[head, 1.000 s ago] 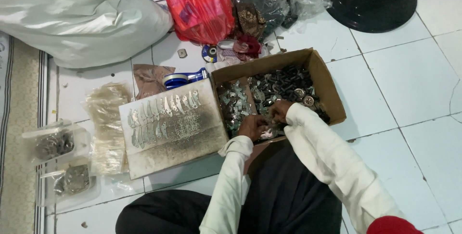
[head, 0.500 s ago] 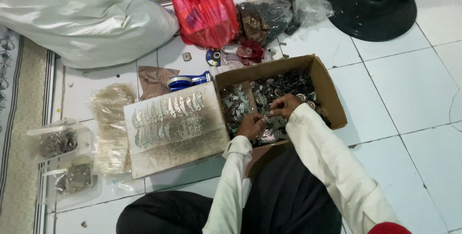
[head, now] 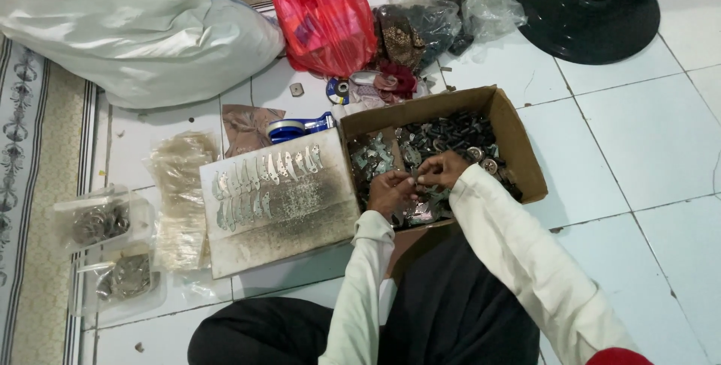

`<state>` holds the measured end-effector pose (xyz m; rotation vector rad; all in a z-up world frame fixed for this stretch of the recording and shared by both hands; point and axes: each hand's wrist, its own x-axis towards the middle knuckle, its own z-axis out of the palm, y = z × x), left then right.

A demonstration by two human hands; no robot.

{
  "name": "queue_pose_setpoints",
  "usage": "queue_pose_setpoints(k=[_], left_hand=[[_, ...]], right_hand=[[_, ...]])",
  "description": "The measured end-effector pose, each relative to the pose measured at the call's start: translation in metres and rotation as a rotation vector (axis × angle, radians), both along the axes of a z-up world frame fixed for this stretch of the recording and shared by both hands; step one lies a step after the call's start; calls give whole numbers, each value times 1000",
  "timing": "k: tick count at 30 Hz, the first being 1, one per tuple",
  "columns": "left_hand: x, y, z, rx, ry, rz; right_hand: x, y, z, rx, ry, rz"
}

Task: Sorting and bagging small metal components from a bulk box into individual plastic bags.

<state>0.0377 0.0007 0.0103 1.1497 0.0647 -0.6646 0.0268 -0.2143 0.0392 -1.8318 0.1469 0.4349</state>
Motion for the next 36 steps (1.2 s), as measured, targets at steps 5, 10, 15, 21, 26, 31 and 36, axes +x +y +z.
queue_pose_setpoints(k=[5, 10, 15, 21, 26, 31, 36], left_hand=[[3, 4, 9, 54, -63, 50], [-1, 4, 16, 145, -171, 125], [-20, 38, 70, 158, -161, 310], [-21, 138, 109, 572, -293, 530], [6, 216, 52, 887, -336, 575], [16, 241, 37, 958, -355, 587], [27, 245, 10, 1034, -497, 595]], right_hand=[[3, 3, -1, 13, -30, -47], [-2, 8, 26, 4, -58, -210], [-5, 39, 79, 24, -86, -388], [1, 120, 47, 142, -161, -247], [13, 213, 18, 37, -250, -112], [32, 280, -4, -135, -120, -121], [40, 311, -1, -147, -118, -137]])
